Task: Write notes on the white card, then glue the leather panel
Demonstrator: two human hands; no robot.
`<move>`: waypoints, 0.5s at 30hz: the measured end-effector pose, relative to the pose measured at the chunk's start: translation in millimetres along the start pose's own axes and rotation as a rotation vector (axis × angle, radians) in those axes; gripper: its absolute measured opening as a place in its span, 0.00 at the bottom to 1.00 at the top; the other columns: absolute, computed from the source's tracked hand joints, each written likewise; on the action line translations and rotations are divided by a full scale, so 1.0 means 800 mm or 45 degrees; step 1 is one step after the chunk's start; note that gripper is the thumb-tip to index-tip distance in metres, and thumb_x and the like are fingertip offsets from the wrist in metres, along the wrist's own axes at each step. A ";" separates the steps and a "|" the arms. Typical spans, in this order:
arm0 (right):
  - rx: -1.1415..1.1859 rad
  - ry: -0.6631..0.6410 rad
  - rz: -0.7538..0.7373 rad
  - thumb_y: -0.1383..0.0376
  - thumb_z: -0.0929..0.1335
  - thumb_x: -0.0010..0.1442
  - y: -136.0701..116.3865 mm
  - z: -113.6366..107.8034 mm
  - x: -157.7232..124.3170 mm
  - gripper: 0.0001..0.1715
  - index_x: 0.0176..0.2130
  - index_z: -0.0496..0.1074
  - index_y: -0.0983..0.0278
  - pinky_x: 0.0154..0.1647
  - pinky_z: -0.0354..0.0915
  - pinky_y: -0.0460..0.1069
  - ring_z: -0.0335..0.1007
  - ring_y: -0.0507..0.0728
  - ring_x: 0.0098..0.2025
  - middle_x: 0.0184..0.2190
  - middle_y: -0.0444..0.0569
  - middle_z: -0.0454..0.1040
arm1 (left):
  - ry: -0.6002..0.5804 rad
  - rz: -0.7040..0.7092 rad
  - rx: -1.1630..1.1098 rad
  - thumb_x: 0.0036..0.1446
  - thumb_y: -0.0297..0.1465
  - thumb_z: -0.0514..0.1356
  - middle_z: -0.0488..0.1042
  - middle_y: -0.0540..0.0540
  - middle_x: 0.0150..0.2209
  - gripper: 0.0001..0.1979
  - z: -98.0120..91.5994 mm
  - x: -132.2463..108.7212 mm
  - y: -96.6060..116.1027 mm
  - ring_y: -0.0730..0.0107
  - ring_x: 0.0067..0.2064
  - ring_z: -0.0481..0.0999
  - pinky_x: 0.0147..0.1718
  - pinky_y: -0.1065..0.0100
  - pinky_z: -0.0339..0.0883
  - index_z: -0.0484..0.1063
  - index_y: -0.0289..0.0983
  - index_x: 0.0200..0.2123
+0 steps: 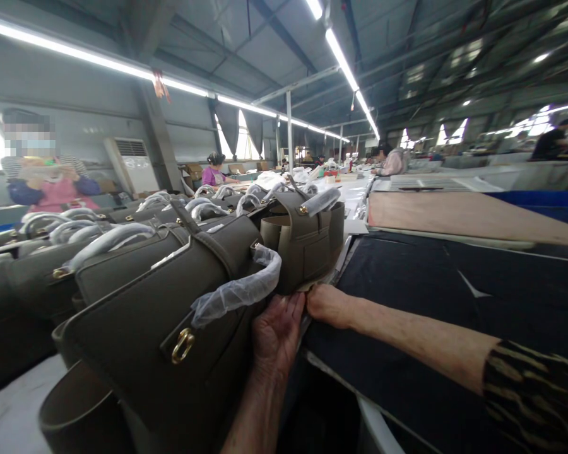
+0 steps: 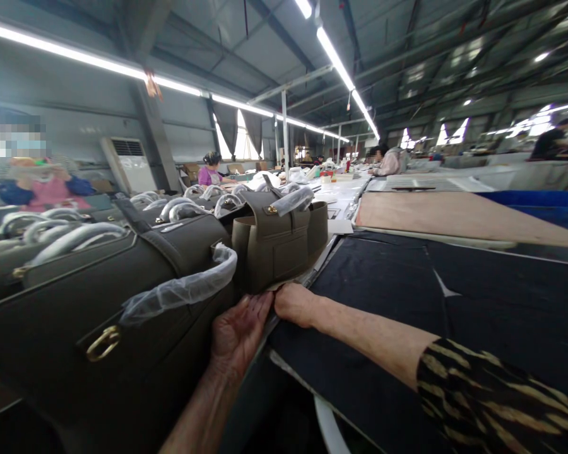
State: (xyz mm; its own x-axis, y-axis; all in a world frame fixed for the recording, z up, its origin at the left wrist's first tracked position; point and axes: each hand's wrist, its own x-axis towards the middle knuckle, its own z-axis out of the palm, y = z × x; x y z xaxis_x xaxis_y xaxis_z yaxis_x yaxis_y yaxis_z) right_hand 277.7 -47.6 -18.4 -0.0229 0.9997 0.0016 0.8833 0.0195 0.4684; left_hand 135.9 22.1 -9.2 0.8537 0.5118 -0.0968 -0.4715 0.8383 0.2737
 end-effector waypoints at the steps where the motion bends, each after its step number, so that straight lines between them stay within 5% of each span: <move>1: -0.038 0.036 0.035 0.69 0.67 0.60 -0.003 -0.005 -0.009 0.05 0.32 0.70 0.69 0.31 0.68 0.47 0.68 0.51 0.32 0.30 0.45 0.71 | 0.009 0.004 0.002 0.52 0.16 0.49 0.68 0.28 0.50 0.08 0.000 0.000 0.000 0.48 0.56 0.67 0.51 0.59 0.69 0.66 0.27 0.33; 7: -0.315 0.280 0.082 0.77 0.58 0.58 -0.028 -0.039 -0.095 0.17 0.44 0.69 0.80 0.25 0.69 0.51 0.70 0.60 0.31 0.32 0.59 0.73 | 0.039 0.019 0.038 0.52 0.17 0.50 0.72 0.30 0.45 0.09 0.001 0.000 -0.001 0.51 0.54 0.70 0.50 0.57 0.70 0.67 0.28 0.35; 15: -0.536 0.628 -0.044 0.78 0.54 0.57 -0.061 -0.081 -0.194 0.22 0.44 0.70 0.79 0.34 0.70 0.53 0.72 0.62 0.37 0.38 0.63 0.74 | 0.205 -0.020 0.328 0.51 0.19 0.57 0.72 0.42 0.28 0.04 -0.004 0.001 -0.004 0.69 0.31 0.75 0.37 0.67 0.75 0.66 0.31 0.26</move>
State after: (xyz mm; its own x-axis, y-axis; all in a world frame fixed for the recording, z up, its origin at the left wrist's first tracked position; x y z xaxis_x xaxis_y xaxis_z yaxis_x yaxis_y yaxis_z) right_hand 207.9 -204.6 16.1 -0.3489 0.8737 0.3390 0.6213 -0.0552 0.7817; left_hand 137.7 20.6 -13.3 0.8046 0.5396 -0.2480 -0.3694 0.7817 0.5025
